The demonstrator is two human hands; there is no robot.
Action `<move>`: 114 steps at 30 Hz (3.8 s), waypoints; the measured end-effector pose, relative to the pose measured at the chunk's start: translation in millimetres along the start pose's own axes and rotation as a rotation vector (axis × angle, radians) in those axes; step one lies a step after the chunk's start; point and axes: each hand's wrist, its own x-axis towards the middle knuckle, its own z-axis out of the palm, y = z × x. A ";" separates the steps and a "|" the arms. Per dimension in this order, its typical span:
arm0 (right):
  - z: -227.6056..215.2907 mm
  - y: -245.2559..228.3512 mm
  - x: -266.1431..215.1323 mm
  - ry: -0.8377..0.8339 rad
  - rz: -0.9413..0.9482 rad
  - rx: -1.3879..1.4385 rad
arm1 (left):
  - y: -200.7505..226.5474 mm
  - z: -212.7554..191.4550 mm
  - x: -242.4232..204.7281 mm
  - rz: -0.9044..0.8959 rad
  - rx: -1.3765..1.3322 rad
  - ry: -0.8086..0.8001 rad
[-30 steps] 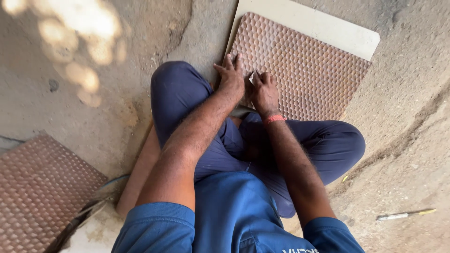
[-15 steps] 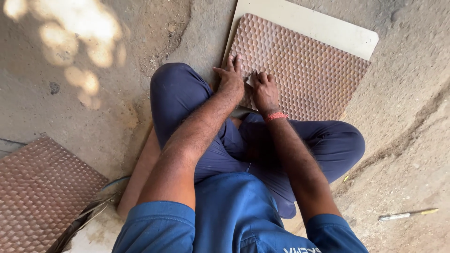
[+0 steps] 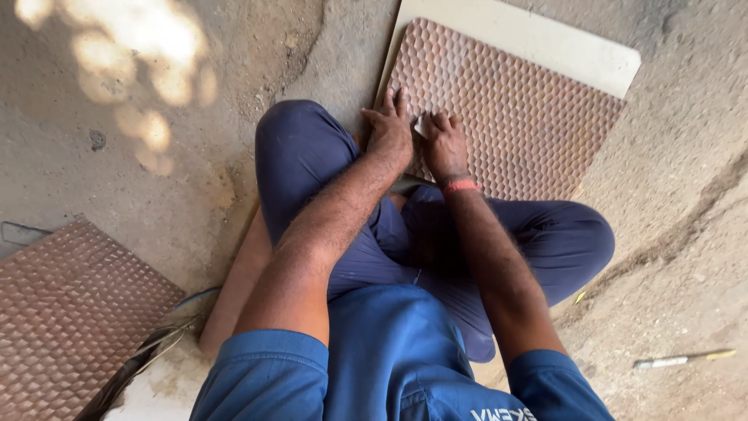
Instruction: The person sits cross-legged on the ground with a textured metal sheet resting on a board on their lap and repeatedly rubs a small handheld block across the sheet's surface, repositioning the sheet between passes to work different areas.
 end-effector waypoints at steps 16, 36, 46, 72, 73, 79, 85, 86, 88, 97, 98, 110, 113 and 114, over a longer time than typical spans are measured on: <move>-32.4 -13.7 2.4 -0.065 0.045 0.026 | -2.4 11.0 0.0 0.026 -0.018 0.072; -23.7 0.3 -4.2 -0.079 0.092 0.093 | -9.6 -8.3 -8.2 0.066 -0.009 -0.071; -34.1 -0.1 -0.6 -0.077 0.099 0.109 | -15.2 -20.7 -32.3 0.052 -0.063 -0.007; -31.8 -1.8 3.1 -0.063 0.081 0.107 | -1.7 20.6 22.9 0.015 -0.095 0.052; -34.1 -2.6 5.6 -0.061 0.079 0.106 | 2.3 25.5 31.2 0.014 -0.095 0.054; -18.0 4.4 5.3 -0.004 0.032 0.109 | -14.9 -17.3 -28.8 0.071 -0.048 -0.086; -23.2 5.4 2.6 -0.067 0.042 0.038 | -14.0 -14.5 -20.0 0.056 -0.107 -0.002; -26.8 2.1 4.1 -0.045 0.039 0.056 | -16.8 -20.8 -27.8 0.077 -0.069 -0.043; -31.1 -3.5 6.7 -0.027 0.039 0.077 | -15.4 -19.2 -26.9 0.101 -0.032 -0.090; -29.0 10.3 3.1 -0.071 0.057 0.060 | -10.3 -4.4 -8.3 0.057 -0.081 0.016; -26.0 17.2 0.7 -0.099 0.074 0.060 | -8.3 2.0 2.4 0.056 -0.090 -0.008; -28.5 7.6 15.6 0.065 0.085 0.149 | -8.2 -5.6 -8.5 0.048 -0.079 -0.026; -22.1 8.5 4.7 0.010 0.086 0.082 | -5.1 -6.5 -15.7 0.049 -0.070 -0.036; -18.3 12.2 4.7 -0.016 0.070 0.050 | -5.2 -4.7 -15.6 0.022 -0.085 0.017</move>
